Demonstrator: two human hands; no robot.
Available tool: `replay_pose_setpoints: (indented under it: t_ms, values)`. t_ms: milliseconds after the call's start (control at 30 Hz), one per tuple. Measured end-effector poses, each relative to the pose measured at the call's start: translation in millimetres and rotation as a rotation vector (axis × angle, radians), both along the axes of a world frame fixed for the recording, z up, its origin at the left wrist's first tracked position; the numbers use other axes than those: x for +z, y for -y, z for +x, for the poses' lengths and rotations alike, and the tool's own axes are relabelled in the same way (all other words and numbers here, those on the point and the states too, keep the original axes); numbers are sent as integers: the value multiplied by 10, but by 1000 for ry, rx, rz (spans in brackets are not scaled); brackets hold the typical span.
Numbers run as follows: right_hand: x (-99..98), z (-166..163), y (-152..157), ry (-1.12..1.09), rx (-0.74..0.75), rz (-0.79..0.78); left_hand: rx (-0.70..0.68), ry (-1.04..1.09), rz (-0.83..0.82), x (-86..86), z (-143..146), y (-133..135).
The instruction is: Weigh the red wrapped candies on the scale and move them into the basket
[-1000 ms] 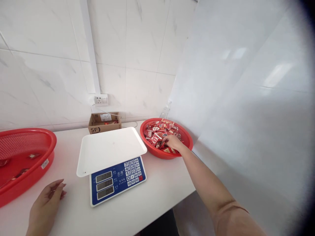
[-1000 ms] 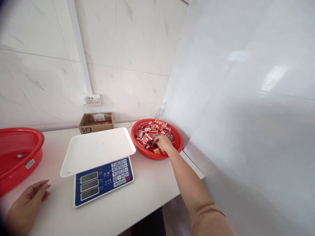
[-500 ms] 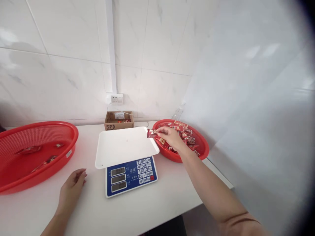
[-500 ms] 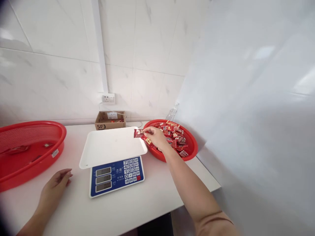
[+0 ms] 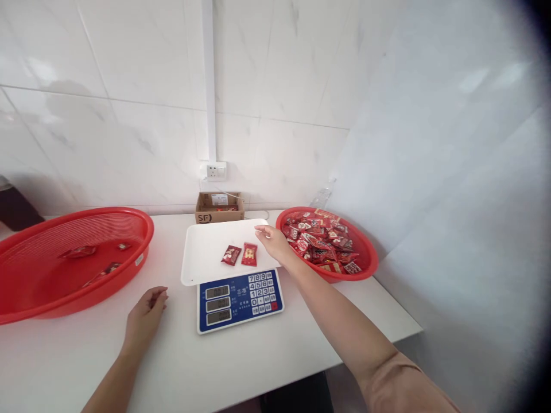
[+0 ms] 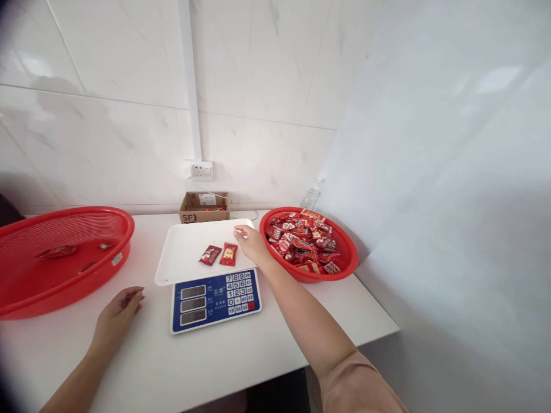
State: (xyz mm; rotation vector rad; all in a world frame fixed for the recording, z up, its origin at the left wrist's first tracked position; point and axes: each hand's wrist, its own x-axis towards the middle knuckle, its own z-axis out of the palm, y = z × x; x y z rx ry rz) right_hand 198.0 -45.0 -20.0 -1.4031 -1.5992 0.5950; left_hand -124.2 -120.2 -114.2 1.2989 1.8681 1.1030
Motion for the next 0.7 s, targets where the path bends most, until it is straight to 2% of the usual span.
replay_pose_setpoints:
  t_ms: [100,200,267,400,533,700]
  values:
    - [61,264,49,204,-85,68,-20,-23,5,-49,-26,-30]
    - [127,707,126,420,-234,75,-33,-31,-13,-64,-35,-53]
    - [133,1028,196,547,-303,-79,-37,-41,-39,-52,-34,-57]
    - [46,1489,341,599,-293,-241,-53,-97,-65,-26,-32,-57]
    - [23,1648,397,613,-441,-263,-55,-115,-69,-26,-30,-68]
    - [209,1598,385,600,-595,-179,-45,-105,-66,-38,-21,-74]
